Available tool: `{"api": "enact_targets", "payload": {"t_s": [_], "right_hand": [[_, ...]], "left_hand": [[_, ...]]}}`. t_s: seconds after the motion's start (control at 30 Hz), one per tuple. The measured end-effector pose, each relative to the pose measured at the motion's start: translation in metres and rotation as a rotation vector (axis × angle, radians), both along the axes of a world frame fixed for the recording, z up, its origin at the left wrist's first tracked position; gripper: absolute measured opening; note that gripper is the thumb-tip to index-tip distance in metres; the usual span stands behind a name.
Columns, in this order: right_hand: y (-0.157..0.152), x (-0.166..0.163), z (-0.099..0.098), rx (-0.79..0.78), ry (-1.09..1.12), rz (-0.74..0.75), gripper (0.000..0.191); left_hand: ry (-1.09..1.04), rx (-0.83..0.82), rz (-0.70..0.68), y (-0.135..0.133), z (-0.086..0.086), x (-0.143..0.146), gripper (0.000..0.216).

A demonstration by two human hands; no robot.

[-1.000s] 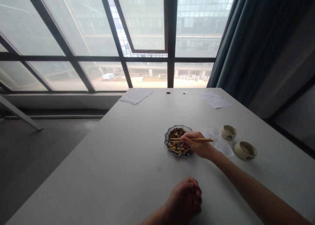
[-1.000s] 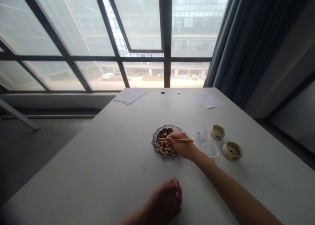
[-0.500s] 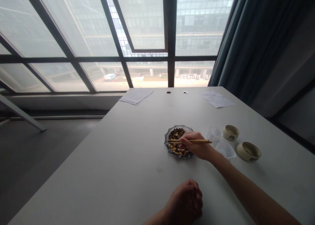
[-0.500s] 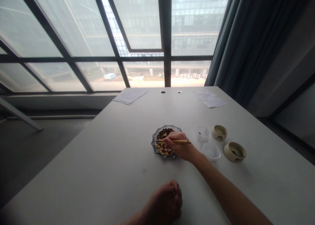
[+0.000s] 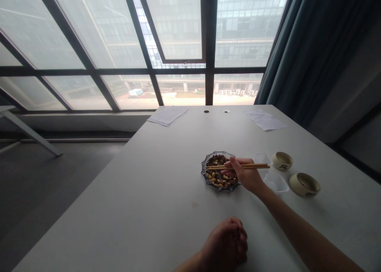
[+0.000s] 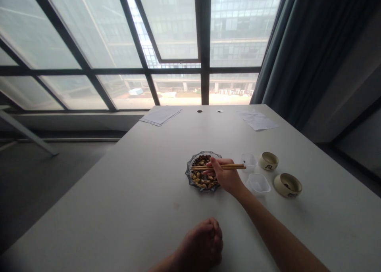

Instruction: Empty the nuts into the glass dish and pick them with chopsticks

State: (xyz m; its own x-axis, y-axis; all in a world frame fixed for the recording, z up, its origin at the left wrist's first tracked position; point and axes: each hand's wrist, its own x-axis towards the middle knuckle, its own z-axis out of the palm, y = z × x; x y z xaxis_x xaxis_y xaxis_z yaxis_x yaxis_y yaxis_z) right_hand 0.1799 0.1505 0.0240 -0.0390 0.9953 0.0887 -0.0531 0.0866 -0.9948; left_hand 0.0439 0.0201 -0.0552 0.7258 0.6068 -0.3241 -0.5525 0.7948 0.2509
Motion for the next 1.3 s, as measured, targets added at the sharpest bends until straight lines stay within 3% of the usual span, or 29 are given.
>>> {"api": "enact_targets", "payload": {"t_s": [0.13, 0.37, 0.6, 0.8, 1.03, 1.3], "right_hand": [[-0.005, 0.016, 0.016, -0.058, 0.090, -0.091, 0.053], [-0.024, 0.057, 0.031, -0.020, -0.097, -0.152, 0.047], [-0.017, 0.021, 0.013, 0.129, -0.241, 0.151, 0.041], [-0.006, 0.005, 0.012, 0.214, -0.426, 0.260, 0.041], [-0.006, 0.007, 0.010, 0.197, -0.428, 0.271, 0.044], [-0.008, -0.002, -0.010, 0.029, -0.130, 0.044, 0.048]], "left_hand": [[0.004, -0.010, 0.008, -0.001, 0.002, -0.001, 0.012], [0.002, -0.025, 0.013, -0.002, 0.008, 0.000, 0.013], [0.016, -0.044, 0.015, -0.002, 0.005, 0.000, 0.011], [0.030, 0.019, -0.008, -0.001, 0.003, 0.001, 0.010], [0.038, 0.009, 0.013, -0.003, 0.005, 0.001, 0.010], [0.044, -0.014, 0.006, -0.002, 0.007, 0.001, 0.011]]}}
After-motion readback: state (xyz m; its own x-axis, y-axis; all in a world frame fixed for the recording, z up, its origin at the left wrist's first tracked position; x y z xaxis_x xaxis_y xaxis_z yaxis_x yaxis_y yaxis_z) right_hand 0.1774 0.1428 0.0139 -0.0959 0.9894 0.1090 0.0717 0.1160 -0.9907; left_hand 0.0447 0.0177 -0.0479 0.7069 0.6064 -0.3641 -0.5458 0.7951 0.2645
